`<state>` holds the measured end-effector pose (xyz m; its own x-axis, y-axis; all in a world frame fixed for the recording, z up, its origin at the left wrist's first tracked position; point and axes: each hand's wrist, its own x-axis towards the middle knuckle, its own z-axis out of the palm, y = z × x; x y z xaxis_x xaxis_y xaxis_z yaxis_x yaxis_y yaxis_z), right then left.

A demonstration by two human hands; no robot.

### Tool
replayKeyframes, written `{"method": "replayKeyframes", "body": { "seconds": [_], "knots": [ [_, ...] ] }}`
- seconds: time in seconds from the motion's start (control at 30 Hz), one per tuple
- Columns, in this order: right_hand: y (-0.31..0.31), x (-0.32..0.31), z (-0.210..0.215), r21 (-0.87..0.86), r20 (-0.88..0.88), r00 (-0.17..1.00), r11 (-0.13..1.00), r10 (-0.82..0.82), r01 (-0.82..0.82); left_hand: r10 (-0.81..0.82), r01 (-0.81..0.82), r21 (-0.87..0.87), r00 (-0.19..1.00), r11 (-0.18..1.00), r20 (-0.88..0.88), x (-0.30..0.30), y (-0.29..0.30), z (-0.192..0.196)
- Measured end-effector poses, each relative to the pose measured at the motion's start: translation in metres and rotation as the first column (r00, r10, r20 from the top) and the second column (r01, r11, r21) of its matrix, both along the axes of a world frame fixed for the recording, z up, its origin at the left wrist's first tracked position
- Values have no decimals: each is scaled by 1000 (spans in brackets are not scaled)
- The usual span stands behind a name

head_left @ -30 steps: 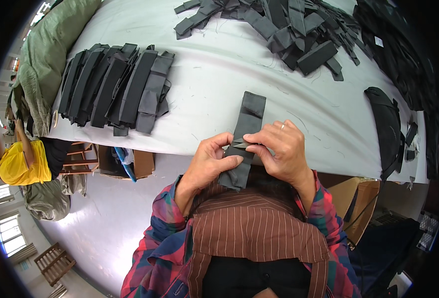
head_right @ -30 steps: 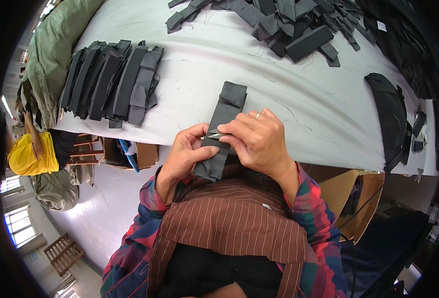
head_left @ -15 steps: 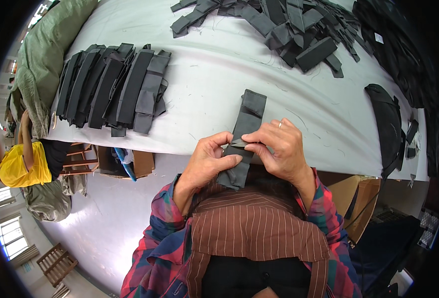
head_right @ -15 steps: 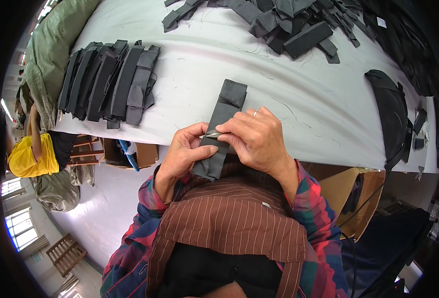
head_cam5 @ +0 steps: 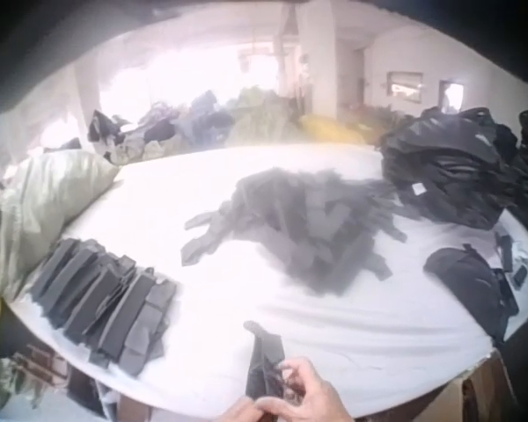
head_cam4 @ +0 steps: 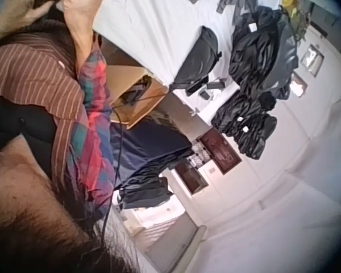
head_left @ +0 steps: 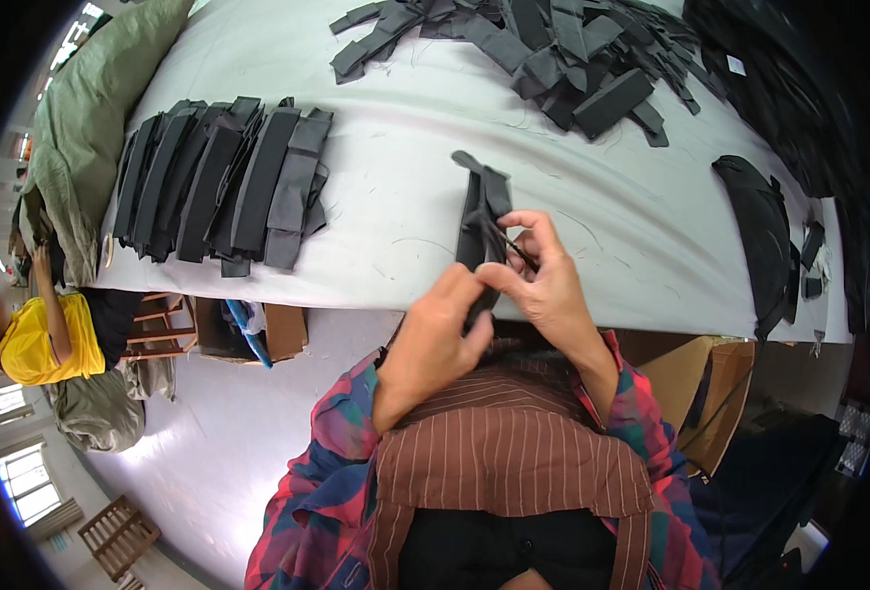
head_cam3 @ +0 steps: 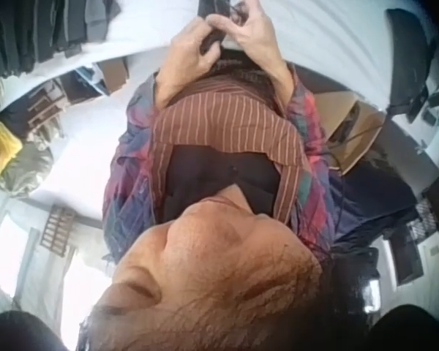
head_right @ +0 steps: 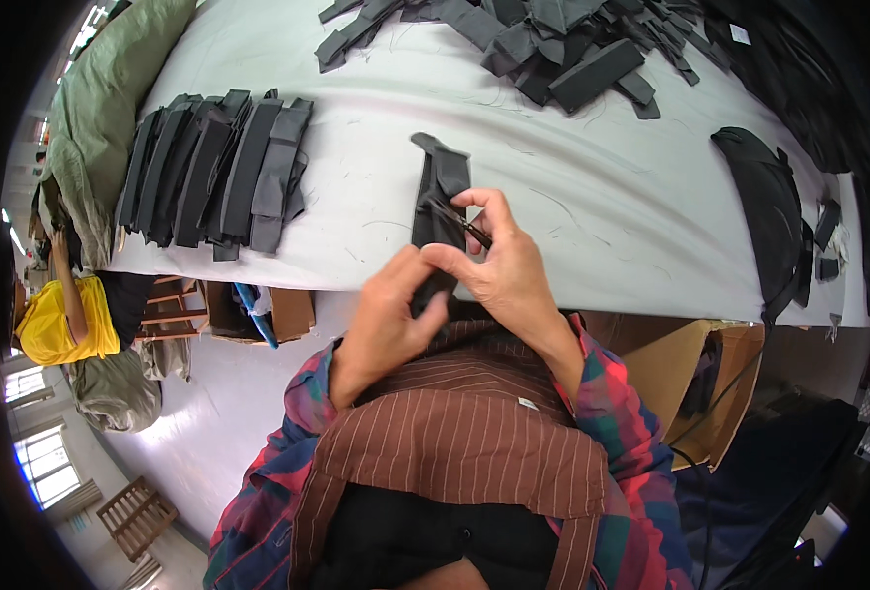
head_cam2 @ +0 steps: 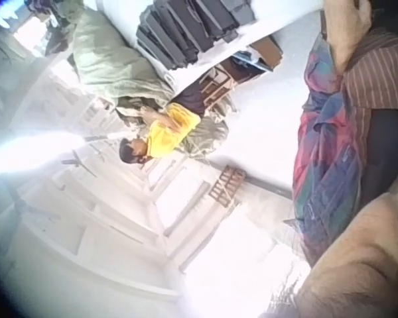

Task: Trimming excess threads and fabric from small grey components using thread snippers.

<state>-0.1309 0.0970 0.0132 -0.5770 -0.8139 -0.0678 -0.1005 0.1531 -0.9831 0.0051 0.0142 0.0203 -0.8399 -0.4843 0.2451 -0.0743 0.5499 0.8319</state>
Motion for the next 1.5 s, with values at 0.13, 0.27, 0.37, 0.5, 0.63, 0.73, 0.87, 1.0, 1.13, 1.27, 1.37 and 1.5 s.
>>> {"method": "replayKeyframes", "body": {
  "seconds": [0.13,0.27,0.37,0.5,0.63,0.73,0.87,1.0,1.13,1.27,1.37,1.5],
  "knots": [
    [2,-3,-6,106,135,991,994,-6,-9,-89,78,105,990,991,106,4,3,1],
    [9,1,-14,-48,144,989,998,-35,42,139,-132,85,988,988,-73,-4,0,-2],
    [9,6,-13,-129,-12,997,988,-82,79,140,-133,220,990,966,-17,-8,-14,-18],
    [9,16,0,-180,-105,991,981,-86,66,44,-40,572,999,819,7,-16,-18,-11],
    [11,16,-5,-179,-146,981,978,-132,105,70,-51,670,998,741,-2,-24,-17,-9],
    [10,16,-7,-178,-120,982,976,-146,123,42,-70,624,997,778,59,-23,-23,-15],
    [10,9,-9,-158,-182,972,980,-150,122,151,-150,777,986,611,71,-20,-22,-2],
    [4,3,-17,-161,-190,966,976,-176,146,87,-33,885,996,465,-9,-24,-29,-4],
    [11,-11,-12,-39,-128,978,986,-166,162,89,-27,910,996,413,-11,-33,-34,-4],
    [27,-28,3,0,-220,952,976,-212,218,64,-67,877,997,476,41,-39,-30,-9],
    [41,-37,14,52,-603,797,996,-30,77,61,-110,846,994,521,91,-41,-29,-21],
    [53,-36,14,114,-700,709,993,84,-5,18,-109,845,993,524,117,-46,-24,-16]
  ]
}}
